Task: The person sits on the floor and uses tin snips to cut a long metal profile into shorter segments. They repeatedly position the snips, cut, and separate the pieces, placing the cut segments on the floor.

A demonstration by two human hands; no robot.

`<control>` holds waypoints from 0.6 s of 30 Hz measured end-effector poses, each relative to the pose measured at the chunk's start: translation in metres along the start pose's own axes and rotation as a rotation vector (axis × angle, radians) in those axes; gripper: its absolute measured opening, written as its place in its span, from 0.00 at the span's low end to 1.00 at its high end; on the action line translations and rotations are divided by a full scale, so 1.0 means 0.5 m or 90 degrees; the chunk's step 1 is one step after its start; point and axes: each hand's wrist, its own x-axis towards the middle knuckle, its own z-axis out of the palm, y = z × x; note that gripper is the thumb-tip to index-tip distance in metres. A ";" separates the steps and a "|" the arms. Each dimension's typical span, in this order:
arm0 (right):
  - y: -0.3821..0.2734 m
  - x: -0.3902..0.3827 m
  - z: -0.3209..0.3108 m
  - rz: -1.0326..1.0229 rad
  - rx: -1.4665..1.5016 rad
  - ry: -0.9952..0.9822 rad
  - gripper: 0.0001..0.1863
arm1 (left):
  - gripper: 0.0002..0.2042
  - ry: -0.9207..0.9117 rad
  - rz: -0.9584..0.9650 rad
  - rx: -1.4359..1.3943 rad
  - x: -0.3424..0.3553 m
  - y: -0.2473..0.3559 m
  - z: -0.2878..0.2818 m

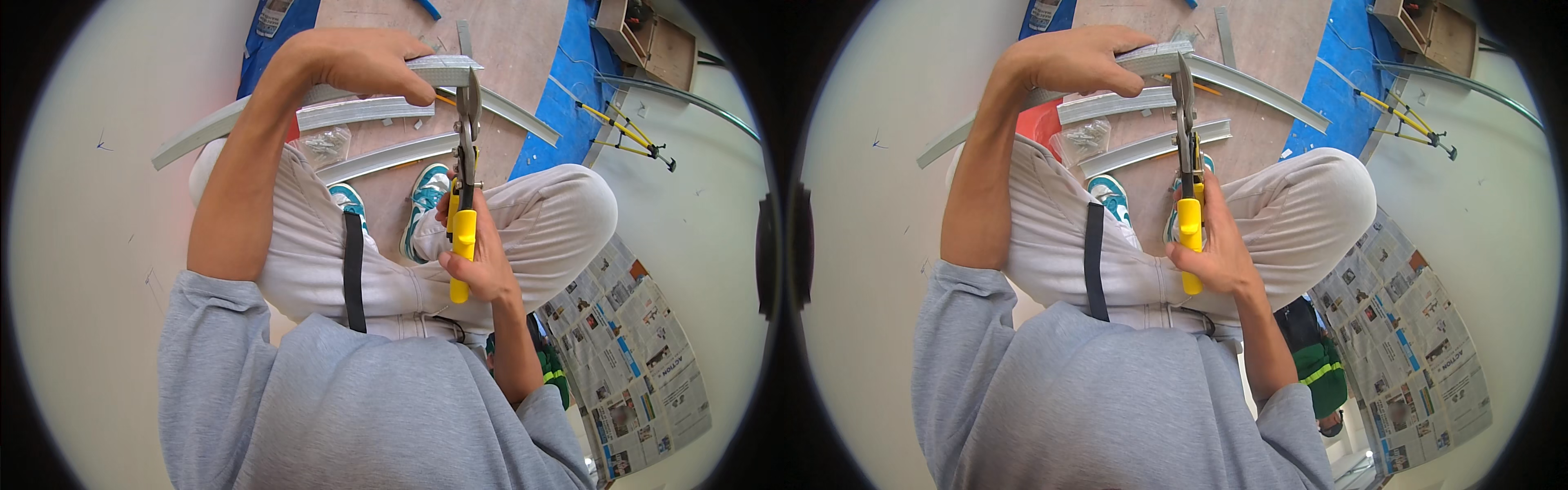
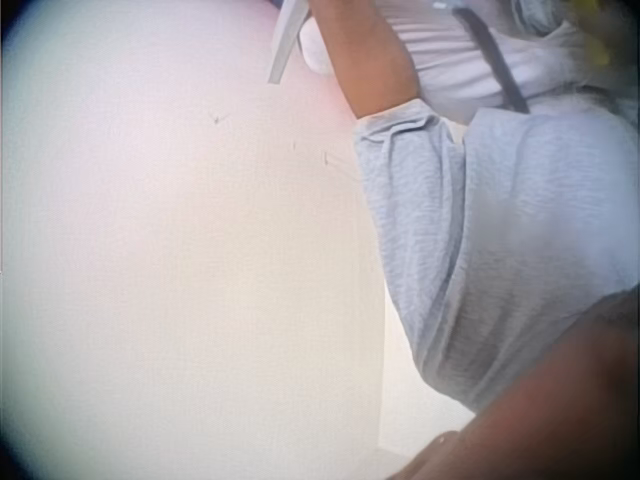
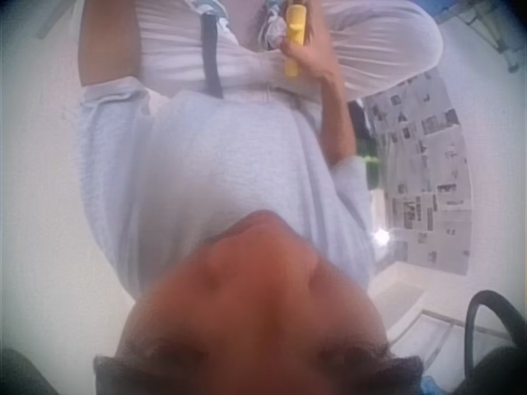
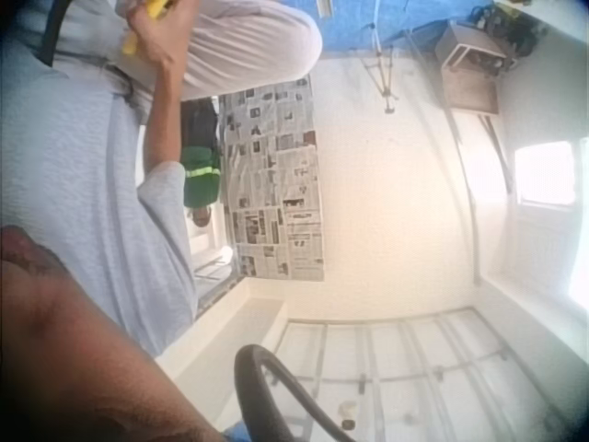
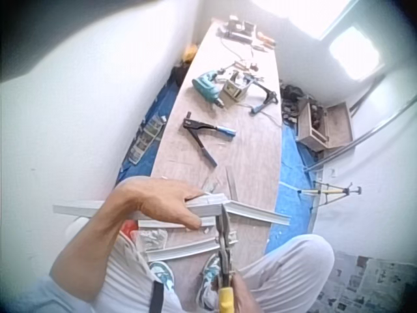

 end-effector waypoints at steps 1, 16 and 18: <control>-0.002 0.000 0.000 0.001 0.001 -0.002 0.54 | 0.35 -0.010 -0.018 -0.006 0.000 0.000 0.001; 0.008 0.013 0.016 0.050 -0.018 0.016 0.38 | 0.36 -0.002 -0.011 0.049 0.019 -0.008 0.020; 0.019 0.016 0.020 0.059 -0.024 0.028 0.37 | 0.35 -0.012 0.002 0.036 0.018 -0.004 0.018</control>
